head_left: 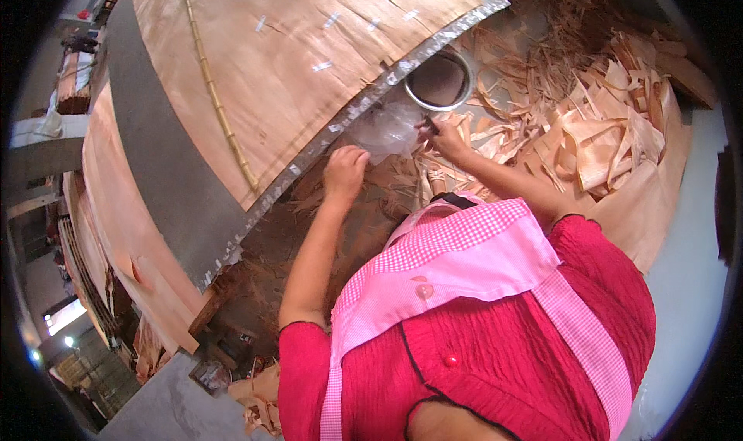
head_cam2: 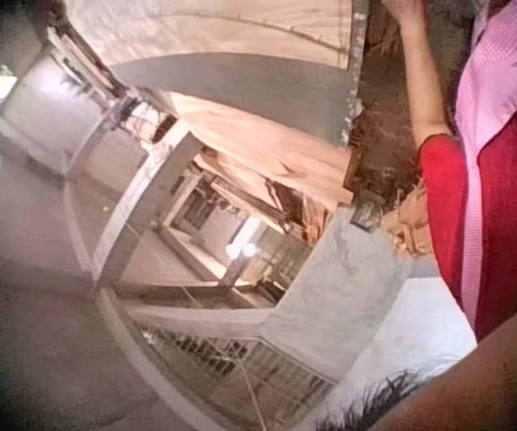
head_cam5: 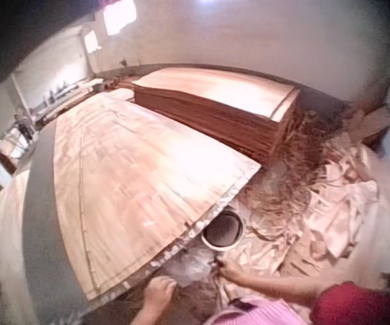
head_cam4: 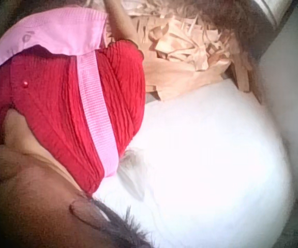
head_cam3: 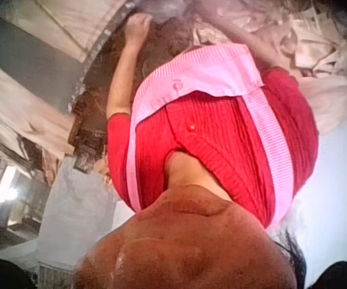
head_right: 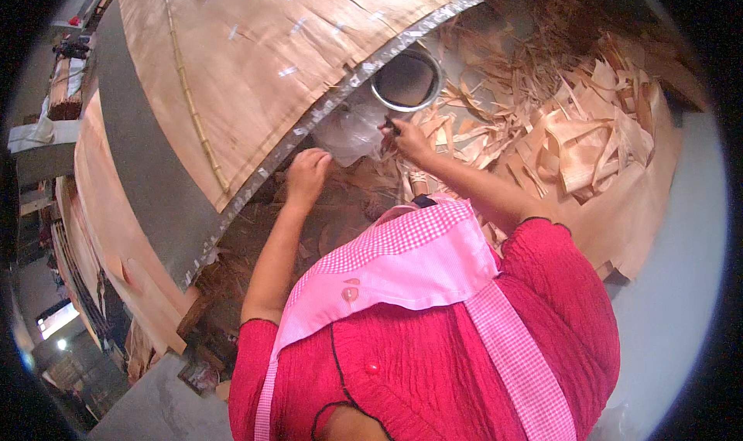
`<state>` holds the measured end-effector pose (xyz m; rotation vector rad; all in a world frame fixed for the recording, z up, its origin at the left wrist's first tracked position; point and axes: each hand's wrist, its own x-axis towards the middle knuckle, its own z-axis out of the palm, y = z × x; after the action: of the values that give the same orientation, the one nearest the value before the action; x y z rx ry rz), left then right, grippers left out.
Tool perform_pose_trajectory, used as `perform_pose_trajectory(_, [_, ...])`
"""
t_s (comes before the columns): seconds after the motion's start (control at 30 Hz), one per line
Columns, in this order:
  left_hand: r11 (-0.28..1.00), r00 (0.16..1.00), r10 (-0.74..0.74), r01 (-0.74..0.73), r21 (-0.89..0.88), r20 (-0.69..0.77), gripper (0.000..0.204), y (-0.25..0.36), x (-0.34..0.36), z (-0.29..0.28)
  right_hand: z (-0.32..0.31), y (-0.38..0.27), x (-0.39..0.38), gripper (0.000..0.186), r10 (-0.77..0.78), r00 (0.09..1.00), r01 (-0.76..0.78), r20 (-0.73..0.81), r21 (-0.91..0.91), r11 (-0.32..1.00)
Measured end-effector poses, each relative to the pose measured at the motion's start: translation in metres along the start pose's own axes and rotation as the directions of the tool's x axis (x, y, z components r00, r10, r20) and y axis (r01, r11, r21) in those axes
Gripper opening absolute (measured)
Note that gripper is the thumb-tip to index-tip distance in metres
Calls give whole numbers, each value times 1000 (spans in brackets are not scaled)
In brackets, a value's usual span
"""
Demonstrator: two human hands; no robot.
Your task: The person trims and sorts large sheets of wood veneer, using a small blade to cut away damaged edges and a long bamboo stick to lift and maneuver the sheets onto a work surface.
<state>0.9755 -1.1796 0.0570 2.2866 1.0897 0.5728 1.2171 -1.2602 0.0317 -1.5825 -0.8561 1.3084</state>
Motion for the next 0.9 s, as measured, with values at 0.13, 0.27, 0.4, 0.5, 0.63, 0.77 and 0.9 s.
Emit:
perform_pose_trajectory(0.13, [874, 863, -479, 455, -169, -159, 30, -8, 54, 85, 7, -2, -24, 19, 118, 993, -116, -14, 99, 988])
perform_pose_trajectory(0.27, [591, 526, -795, 783, -194, -302, 28, -8, 101, 135, -9, 5, -32, 18, 117, 993, -117, 6, 118, 986])
perform_pose_trajectory(0.4, [887, 704, -461, 389, -249, -541, 20, 41, 93, 134, -46, 5, -31, 20, 30, 995, -18, -92, 132, 991])
perform_pose_trajectory(0.5, [990, 939, 62, -100, -96, -339, 11, 83, 57, 108, -57, -57, -35, 30, -498, 853, 520, 154, -182, 834])
perform_pose_trajectory(0.63, [921, 975, 156, -85, -379, 160, 20, 132, 38, 55, -79, -106, -35, 30, -55, 847, 388, 529, -542, 746])
perform_pose_trajectory(0.77, [991, 868, 128, -136, -18, 479, 27, 102, 62, 21, -144, -108, -43, 23, 14, 913, 282, 407, -658, 698])
perform_pose_trajectory(0.9, [992, 909, 95, -121, 38, 405, 18, 46, 83, 20, -278, -68, -25, 19, 142, 961, -277, -239, -773, 571])
